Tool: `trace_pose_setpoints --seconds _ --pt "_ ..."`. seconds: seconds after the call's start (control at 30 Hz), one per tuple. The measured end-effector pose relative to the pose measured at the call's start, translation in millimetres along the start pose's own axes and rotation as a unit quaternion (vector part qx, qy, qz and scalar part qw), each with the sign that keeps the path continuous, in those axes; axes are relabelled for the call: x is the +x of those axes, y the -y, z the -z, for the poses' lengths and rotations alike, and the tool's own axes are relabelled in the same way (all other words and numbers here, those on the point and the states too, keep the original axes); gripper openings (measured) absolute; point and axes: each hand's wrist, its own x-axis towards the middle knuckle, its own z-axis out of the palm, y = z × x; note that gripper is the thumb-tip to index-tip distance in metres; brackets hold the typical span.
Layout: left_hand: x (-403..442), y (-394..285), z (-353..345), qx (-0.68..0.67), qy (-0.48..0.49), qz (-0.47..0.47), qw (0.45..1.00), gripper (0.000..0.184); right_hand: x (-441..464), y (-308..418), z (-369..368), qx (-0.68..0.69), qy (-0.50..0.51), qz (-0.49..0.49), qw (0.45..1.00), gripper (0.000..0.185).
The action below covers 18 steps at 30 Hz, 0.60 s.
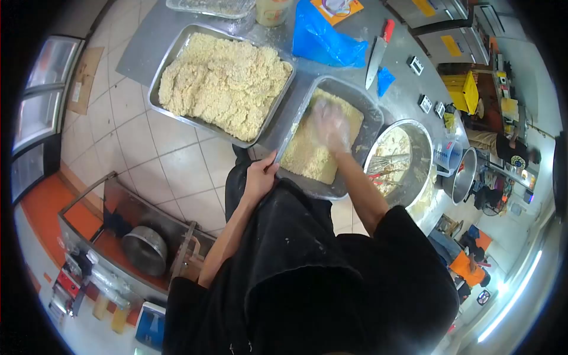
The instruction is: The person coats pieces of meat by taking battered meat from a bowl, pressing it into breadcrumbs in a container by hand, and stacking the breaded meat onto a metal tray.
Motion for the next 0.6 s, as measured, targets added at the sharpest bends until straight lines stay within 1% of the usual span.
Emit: trace_pose_setpoints --seconds 0.03,0.07,0.1,0.13,0.23,0.27,0.3,0.33,0.37,0.4,0.43,0.47,0.5,0.53,0.6 --pt "1 3 -2 0.000 0.001 -0.004 1.000 0.038 14 -15 -34 0.080 -0.003 -0.002 0.997 0.037" --pt "4 5 -2 0.001 0.000 -0.010 1.000 0.038 29 -36 -92 0.162 -0.010 -0.003 0.987 0.033" --pt "2 4 -3 0.002 -0.005 -0.004 1.000 0.038 33 -46 -126 0.244 -0.015 -0.008 0.970 0.029" --pt "0 1 -5 0.001 -0.010 0.002 1.000 0.038 40 -14 -101 0.074 0.051 -0.090 0.992 0.023" --pt "4 -2 -5 0.019 -0.023 0.034 0.999 0.038 31 20 -83 -0.015 -0.137 -0.050 0.989 0.025" --pt "8 -2 -3 0.024 -0.021 0.036 0.999 0.038 33 20 -82 0.027 -0.058 -0.091 0.994 0.031" --pt "3 -3 -5 0.023 -0.014 0.039 0.999 0.038 26 18 -78 0.027 -0.008 -0.103 0.994 0.033" --pt "2 -5 -7 0.007 -0.025 0.011 1.000 0.039 30 13 -72 0.026 0.031 -0.110 0.993 0.035" --pt "5 -8 -10 0.006 -0.024 0.009 1.000 0.039 42 9 -70 0.026 0.067 -0.112 0.991 0.038" --pt "2 -13 -7 0.010 -0.022 0.014 1.000 0.040 38 -3 -87 0.054 0.011 -0.118 0.991 0.038" --pt "2 -17 -3 0.015 -0.023 0.019 0.999 0.040 36 -2 -77 0.083 -0.047 -0.120 0.988 0.038" --pt "2 -21 -2 0.009 -0.024 0.029 0.999 0.040 31 -14 -60 0.118 0.006 -0.155 0.981 0.044" --pt "3 -18 -1 0.004 -0.018 0.030 0.999 0.040 25 -11 -30 0.150 0.060 -0.190 0.968 0.050" --pt "4 -14 -3 -0.002 -0.014 0.030 0.999 0.040 16 -5 -26 0.162 0.016 -0.211 0.964 0.048" --pt "9 -15 0 0.008 -0.013 0.049 0.999 0.040 29 -9 -34 0.104 0.032 -0.144 0.984 0.048"
